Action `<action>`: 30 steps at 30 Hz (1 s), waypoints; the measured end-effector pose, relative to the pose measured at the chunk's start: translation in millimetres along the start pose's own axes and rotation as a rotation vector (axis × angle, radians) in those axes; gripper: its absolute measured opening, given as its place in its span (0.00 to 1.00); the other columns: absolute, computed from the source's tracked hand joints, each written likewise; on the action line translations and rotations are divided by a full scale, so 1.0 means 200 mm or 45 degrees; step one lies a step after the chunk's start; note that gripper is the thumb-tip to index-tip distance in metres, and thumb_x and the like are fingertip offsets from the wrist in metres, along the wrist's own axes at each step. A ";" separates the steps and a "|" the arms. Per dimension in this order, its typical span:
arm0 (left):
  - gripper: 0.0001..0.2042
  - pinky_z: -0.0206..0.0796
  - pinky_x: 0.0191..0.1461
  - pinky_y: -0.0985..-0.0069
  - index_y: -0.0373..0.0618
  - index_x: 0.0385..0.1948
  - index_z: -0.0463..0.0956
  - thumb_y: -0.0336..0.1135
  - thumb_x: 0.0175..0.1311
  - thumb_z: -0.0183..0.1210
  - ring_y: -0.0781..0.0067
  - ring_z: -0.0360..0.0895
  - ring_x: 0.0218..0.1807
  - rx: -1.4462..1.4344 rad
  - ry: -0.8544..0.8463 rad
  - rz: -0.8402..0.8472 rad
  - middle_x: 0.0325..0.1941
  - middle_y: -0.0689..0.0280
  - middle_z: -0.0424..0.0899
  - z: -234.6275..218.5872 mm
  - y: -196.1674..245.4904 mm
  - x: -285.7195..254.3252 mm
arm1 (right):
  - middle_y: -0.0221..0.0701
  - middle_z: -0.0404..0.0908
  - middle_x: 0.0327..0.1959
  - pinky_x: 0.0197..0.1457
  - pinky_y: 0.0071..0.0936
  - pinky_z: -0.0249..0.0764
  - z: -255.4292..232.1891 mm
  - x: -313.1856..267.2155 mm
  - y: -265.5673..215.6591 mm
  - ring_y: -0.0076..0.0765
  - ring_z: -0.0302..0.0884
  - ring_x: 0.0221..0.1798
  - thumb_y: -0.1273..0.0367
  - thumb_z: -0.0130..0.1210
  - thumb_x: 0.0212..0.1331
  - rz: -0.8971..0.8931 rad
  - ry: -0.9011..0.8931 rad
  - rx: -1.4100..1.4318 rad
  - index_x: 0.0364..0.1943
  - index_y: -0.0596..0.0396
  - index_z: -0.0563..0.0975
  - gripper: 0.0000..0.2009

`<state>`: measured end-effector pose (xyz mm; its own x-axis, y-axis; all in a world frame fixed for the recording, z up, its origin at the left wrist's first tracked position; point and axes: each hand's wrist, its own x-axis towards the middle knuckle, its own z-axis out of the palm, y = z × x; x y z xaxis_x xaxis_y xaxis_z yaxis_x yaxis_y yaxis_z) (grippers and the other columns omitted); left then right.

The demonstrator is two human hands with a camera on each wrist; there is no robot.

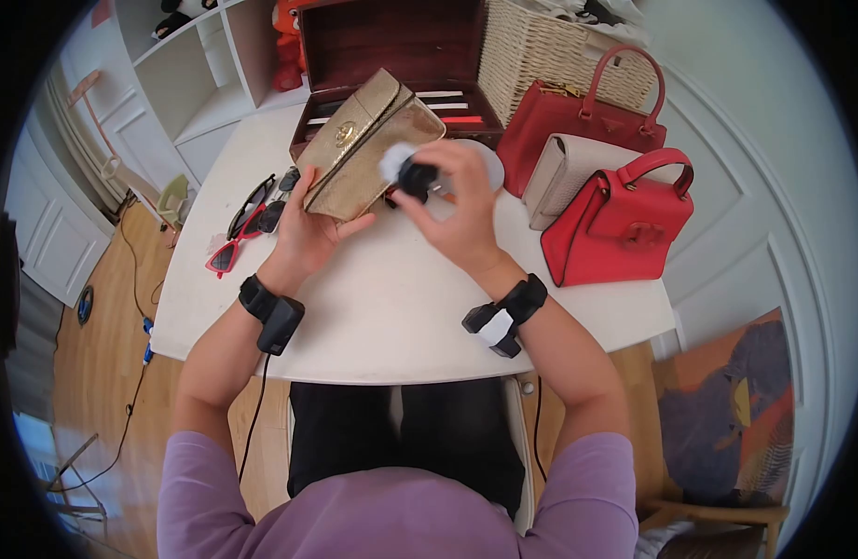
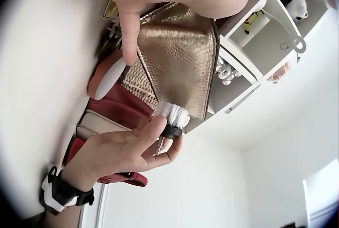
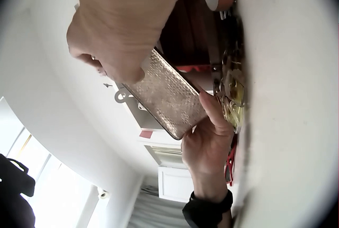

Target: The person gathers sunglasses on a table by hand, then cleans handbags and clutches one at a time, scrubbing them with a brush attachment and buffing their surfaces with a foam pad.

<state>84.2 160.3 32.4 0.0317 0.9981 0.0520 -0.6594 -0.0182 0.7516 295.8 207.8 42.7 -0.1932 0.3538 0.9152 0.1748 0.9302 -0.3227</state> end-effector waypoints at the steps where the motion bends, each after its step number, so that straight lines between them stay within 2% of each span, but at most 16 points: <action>1: 0.28 0.80 0.55 0.60 0.45 0.66 0.61 0.56 0.73 0.44 0.60 0.77 0.60 -0.011 -0.040 -0.023 0.64 0.57 0.74 -0.02 -0.01 0.01 | 0.35 0.77 0.50 0.55 0.36 0.72 0.01 -0.01 0.00 0.45 0.75 0.52 0.76 0.70 0.43 -0.035 -0.136 0.109 0.47 0.51 0.76 0.23; 2: 0.29 0.79 0.55 0.58 0.45 0.66 0.61 0.57 0.73 0.45 0.60 0.76 0.61 -0.022 -0.080 -0.045 0.63 0.58 0.74 -0.04 -0.01 0.02 | 0.34 0.78 0.49 0.55 0.37 0.72 0.02 -0.01 0.00 0.46 0.75 0.52 0.76 0.70 0.42 -0.266 -0.266 -0.003 0.46 0.51 0.76 0.23; 5: 0.29 0.78 0.56 0.58 0.46 0.65 0.62 0.57 0.72 0.45 0.62 0.77 0.60 0.013 -0.123 -0.077 0.63 0.59 0.75 -0.05 0.00 0.04 | 0.34 0.77 0.49 0.55 0.38 0.72 0.04 -0.02 0.00 0.47 0.75 0.52 0.75 0.70 0.41 -0.256 -0.290 -0.033 0.47 0.49 0.77 0.24; 7: 0.29 0.77 0.57 0.58 0.46 0.65 0.62 0.58 0.72 0.46 0.63 0.76 0.60 0.094 -0.045 -0.003 0.63 0.60 0.75 -0.03 0.01 0.03 | 0.33 0.77 0.49 0.55 0.35 0.72 0.00 0.00 0.03 0.43 0.76 0.51 0.75 0.70 0.43 -0.079 -0.193 0.010 0.48 0.50 0.77 0.23; 9: 0.29 0.77 0.57 0.58 0.47 0.65 0.63 0.59 0.71 0.47 0.64 0.76 0.60 0.170 0.034 0.064 0.63 0.60 0.75 0.02 0.04 0.01 | 0.32 0.77 0.48 0.56 0.31 0.71 -0.03 0.03 0.09 0.35 0.76 0.51 0.74 0.70 0.47 0.119 0.177 0.063 0.51 0.54 0.75 0.24; 10: 0.29 0.76 0.57 0.61 0.49 0.64 0.64 0.59 0.70 0.47 0.65 0.77 0.60 0.197 0.137 0.086 0.63 0.62 0.75 0.03 0.06 0.00 | 0.31 0.76 0.48 0.57 0.25 0.70 -0.03 0.05 0.08 0.27 0.74 0.51 0.71 0.68 0.55 0.204 0.264 0.340 0.55 0.58 0.71 0.24; 11: 0.28 0.76 0.56 0.63 0.50 0.63 0.66 0.59 0.70 0.47 0.67 0.77 0.60 0.225 0.240 0.107 0.63 0.63 0.75 0.04 0.07 -0.01 | 0.31 0.76 0.48 0.57 0.25 0.70 -0.04 0.05 0.09 0.27 0.74 0.51 0.71 0.68 0.55 0.208 0.264 0.337 0.55 0.58 0.71 0.24; 13: 0.28 0.74 0.58 0.63 0.50 0.63 0.66 0.59 0.69 0.48 0.68 0.77 0.60 0.300 0.274 0.110 0.63 0.64 0.76 0.03 0.08 -0.01 | 0.31 0.75 0.48 0.56 0.21 0.70 -0.06 0.05 0.12 0.23 0.74 0.51 0.70 0.65 0.60 0.565 0.294 0.664 0.58 0.59 0.69 0.24; 15: 0.29 0.74 0.58 0.63 0.49 0.62 0.66 0.59 0.69 0.49 0.69 0.77 0.60 0.469 0.216 0.203 0.63 0.64 0.76 0.01 0.08 0.01 | 0.31 0.75 0.48 0.56 0.20 0.70 -0.05 0.04 0.15 0.22 0.74 0.50 0.69 0.63 0.63 0.618 0.293 0.705 0.59 0.59 0.69 0.23; 17: 0.26 0.74 0.58 0.63 0.46 0.61 0.67 0.55 0.69 0.52 0.70 0.77 0.59 0.417 0.190 0.255 0.61 0.64 0.76 0.00 0.06 0.02 | 0.30 0.75 0.47 0.56 0.19 0.69 -0.04 0.04 0.16 0.20 0.73 0.51 0.68 0.63 0.63 0.592 0.467 0.697 0.59 0.60 0.68 0.23; 19: 0.20 0.76 0.54 0.62 0.46 0.58 0.68 0.45 0.71 0.54 0.73 0.77 0.57 0.549 0.100 0.539 0.56 0.65 0.78 -0.02 0.03 0.05 | 0.31 0.77 0.48 0.57 0.20 0.69 -0.03 0.04 0.12 0.23 0.74 0.52 0.69 0.64 0.60 0.526 0.415 0.694 0.57 0.58 0.70 0.23; 21: 0.17 0.78 0.50 0.65 0.45 0.56 0.70 0.41 0.72 0.55 0.74 0.78 0.56 0.497 0.125 0.543 0.53 0.67 0.79 -0.01 0.00 0.04 | 0.32 0.78 0.48 0.57 0.22 0.69 -0.04 0.05 0.07 0.27 0.75 0.52 0.70 0.65 0.58 0.459 0.360 0.687 0.56 0.57 0.72 0.22; 23: 0.18 0.80 0.45 0.70 0.44 0.57 0.69 0.42 0.71 0.56 0.75 0.78 0.54 0.395 0.129 0.351 0.53 0.66 0.78 0.06 0.02 -0.01 | 0.33 0.80 0.50 0.58 0.28 0.69 -0.06 0.06 0.02 0.37 0.76 0.53 0.72 0.67 0.52 -0.149 -0.005 -0.215 0.51 0.53 0.77 0.21; 24: 0.18 0.80 0.45 0.70 0.44 0.57 0.69 0.42 0.71 0.56 0.75 0.78 0.54 0.396 0.129 0.349 0.53 0.66 0.78 0.06 0.01 -0.01 | 0.33 0.81 0.52 0.59 0.35 0.70 -0.05 0.06 -0.02 0.45 0.75 0.54 0.74 0.68 0.47 -0.165 -0.066 -0.191 0.49 0.51 0.79 0.21; 27: 0.19 0.80 0.41 0.75 0.44 0.57 0.68 0.40 0.70 0.57 0.76 0.79 0.53 0.413 0.106 0.375 0.53 0.66 0.78 0.06 0.00 0.00 | 0.33 0.81 0.51 0.58 0.35 0.72 -0.02 0.04 -0.02 0.44 0.76 0.54 0.74 0.69 0.47 -0.021 -0.011 -0.143 0.49 0.52 0.78 0.22; 30: 0.21 0.77 0.48 0.74 0.43 0.59 0.67 0.38 0.68 0.59 0.75 0.77 0.56 0.436 0.080 0.370 0.55 0.65 0.78 0.04 -0.02 0.01 | 0.35 0.80 0.51 0.58 0.35 0.73 -0.01 0.04 -0.02 0.44 0.77 0.55 0.74 0.69 0.46 -0.021 0.026 -0.065 0.50 0.52 0.78 0.23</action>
<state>93.0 161.0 35.0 -0.1703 0.9502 0.2611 -0.3478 -0.3059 0.8863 296.3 207.2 51.5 -0.1770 0.3358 0.9251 0.2210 0.9296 -0.2951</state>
